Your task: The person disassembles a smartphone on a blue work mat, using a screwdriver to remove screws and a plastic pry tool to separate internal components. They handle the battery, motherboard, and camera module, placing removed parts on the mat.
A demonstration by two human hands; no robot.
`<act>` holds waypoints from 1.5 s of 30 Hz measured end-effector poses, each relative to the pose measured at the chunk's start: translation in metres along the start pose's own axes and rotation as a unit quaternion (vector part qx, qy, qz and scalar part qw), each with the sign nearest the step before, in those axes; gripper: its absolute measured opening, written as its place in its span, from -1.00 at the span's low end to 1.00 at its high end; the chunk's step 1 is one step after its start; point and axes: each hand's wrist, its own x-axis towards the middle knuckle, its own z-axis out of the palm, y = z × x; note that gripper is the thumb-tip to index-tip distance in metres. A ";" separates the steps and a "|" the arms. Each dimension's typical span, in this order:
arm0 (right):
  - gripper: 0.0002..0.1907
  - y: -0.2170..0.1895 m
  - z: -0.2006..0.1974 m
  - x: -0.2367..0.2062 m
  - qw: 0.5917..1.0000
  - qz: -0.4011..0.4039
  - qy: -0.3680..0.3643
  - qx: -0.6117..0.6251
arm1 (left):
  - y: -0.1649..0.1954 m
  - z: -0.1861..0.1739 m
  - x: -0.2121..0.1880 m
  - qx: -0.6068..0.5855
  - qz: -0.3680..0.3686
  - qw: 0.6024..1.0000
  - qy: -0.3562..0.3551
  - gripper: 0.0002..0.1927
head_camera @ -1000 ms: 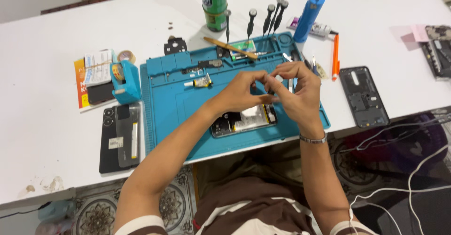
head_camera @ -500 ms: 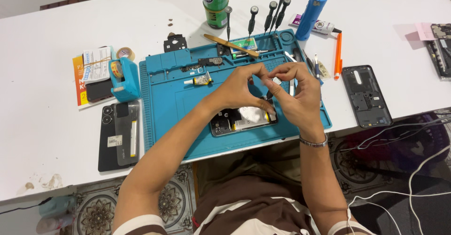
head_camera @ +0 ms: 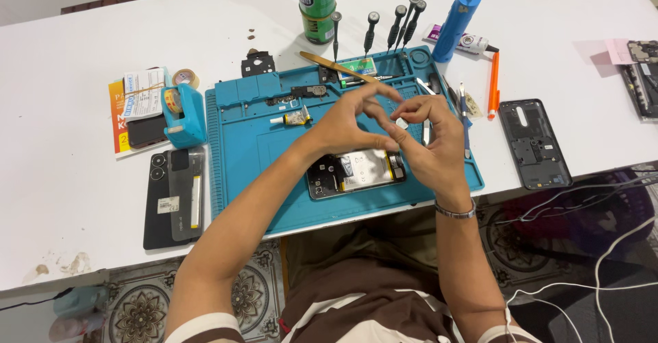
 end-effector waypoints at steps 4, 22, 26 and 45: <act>-0.67 -0.005 0.003 -0.002 0.995 -0.033 0.031 -0.091 | 0.004 -0.004 0.000 0.023 -0.056 0.998 -0.026 -0.08; -0.69 -0.011 0.005 -0.001 0.989 -0.062 0.027 -0.130 | 0.008 -0.005 -0.002 0.053 0.021 0.997 -0.052 -0.54; -0.66 -0.010 0.005 -0.002 0.986 -0.066 0.033 -0.149 | 0.007 -0.003 -0.001 0.077 0.015 0.996 -0.042 -0.36; -0.66 -0.013 0.006 0.000 0.985 -0.064 0.030 -0.155 | -0.001 -0.010 -0.001 0.091 0.045 0.994 -0.041 -0.34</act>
